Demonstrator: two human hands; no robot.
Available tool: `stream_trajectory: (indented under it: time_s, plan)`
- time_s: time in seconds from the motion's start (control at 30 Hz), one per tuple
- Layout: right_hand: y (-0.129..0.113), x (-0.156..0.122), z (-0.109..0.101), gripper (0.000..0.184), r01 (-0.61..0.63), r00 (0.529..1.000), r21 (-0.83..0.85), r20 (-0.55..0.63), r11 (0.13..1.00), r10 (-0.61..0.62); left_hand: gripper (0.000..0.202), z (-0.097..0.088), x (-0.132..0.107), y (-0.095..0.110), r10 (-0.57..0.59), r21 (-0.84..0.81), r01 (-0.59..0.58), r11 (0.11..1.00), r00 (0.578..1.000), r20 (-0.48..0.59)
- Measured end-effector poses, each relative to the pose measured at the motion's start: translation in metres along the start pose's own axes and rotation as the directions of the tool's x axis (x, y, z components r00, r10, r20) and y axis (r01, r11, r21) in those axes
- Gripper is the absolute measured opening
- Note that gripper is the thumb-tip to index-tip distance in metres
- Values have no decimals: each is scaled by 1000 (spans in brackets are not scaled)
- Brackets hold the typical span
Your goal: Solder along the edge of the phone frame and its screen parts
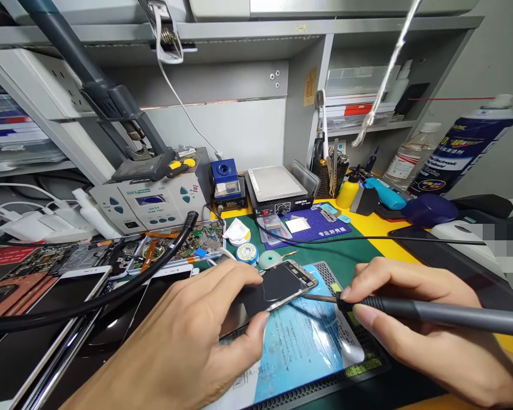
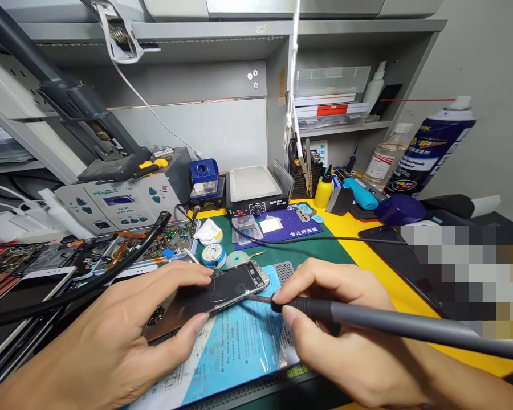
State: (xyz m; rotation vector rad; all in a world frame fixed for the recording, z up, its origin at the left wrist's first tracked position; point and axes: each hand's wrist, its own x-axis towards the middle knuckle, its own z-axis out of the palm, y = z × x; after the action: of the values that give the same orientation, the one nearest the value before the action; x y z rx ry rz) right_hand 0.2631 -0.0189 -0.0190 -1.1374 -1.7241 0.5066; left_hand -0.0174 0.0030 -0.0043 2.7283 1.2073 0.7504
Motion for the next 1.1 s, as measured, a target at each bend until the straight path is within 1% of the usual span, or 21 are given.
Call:
stream_trajectory:
  time_s: [0.13, 0.33, 0.53, 0.73, 0.8, 0.97, 1.1]
  plan:
    - [0, -1, 1, 24, -16, 1000, 23, -3, 1000, 16, 28, 0, 1, 0, 0, -7, 0, 1000, 1000, -4]
    - [0, -1, 1, 21, -42, 999, 44, 3, 998, 42, 31, 0, 0, 0, -23, -29, 23, 999, 1000, 22]
    - [1, 0, -2, 18, -9, 1000, -6, 19, 1000, 9, 29, -2, 0, 1, -29, -30, 30, 999, 999, 26]
    - [2, -2, -2, 19, 0, 999, -32, 36, 999, 1, 27, -2, 0, 2, -37, -36, 38, 999, 999, 32]
    - [3, -2, -2, 21, 22, 999, -55, 36, 998, -20, 28, -2, 0, 2, -41, -35, 42, 999, 999, 35]
    - [3, 0, -2, 26, 131, 991, -93, 22, 987, -130, 28, -1, -2, 1, -42, -47, 43, 998, 998, 39]
    - [4, 0, -2, 25, 149, 989, -138, 24, 979, -147, 28, 1, -2, 1, -34, -54, 36, 998, 999, 33]
